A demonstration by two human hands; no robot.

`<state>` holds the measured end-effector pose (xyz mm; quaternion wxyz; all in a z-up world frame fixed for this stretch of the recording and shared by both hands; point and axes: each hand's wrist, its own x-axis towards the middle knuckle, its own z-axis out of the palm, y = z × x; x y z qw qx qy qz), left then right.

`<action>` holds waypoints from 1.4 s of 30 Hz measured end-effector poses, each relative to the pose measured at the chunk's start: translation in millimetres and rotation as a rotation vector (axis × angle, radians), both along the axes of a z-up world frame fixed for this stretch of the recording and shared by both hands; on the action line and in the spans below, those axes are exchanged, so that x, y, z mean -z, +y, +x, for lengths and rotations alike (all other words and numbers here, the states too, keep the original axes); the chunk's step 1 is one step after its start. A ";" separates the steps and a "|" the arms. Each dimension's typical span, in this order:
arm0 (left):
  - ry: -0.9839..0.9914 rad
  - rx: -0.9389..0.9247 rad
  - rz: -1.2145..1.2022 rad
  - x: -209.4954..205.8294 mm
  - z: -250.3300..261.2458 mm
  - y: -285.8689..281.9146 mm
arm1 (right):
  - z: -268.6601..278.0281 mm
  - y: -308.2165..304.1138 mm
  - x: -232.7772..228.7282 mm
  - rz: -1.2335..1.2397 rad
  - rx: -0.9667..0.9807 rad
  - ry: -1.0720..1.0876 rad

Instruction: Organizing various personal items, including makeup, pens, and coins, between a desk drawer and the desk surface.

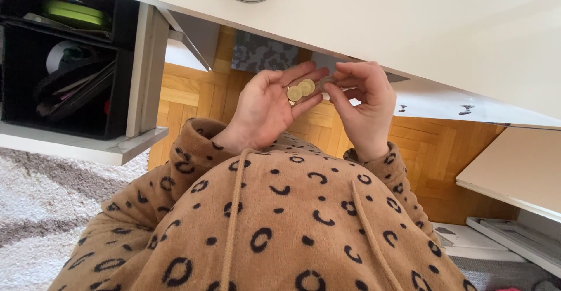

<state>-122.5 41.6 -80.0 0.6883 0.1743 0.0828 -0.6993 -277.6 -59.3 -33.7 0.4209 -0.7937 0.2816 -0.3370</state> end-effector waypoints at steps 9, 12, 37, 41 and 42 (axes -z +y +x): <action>0.012 0.001 -0.043 5.7 -3.4 -3.4 | 7.0 0.7 5.8 -0.036 0.022 0.025; 0.026 -0.007 -0.056 10.2 -5.5 -2.7 | 9.3 2.3 8.4 -0.030 0.020 0.031; -0.175 -0.024 0.216 8.2 15.1 14.2 | 116.0 -249.8 -85.6 -0.377 0.376 0.625; -0.205 -0.038 0.317 10.3 22.0 19.8 | 154.9 -253.4 -70.7 -0.307 0.437 0.749; -0.230 -0.039 0.295 12.8 24.9 21.7 | 159.6 -247.5 -71.5 -0.279 0.473 0.774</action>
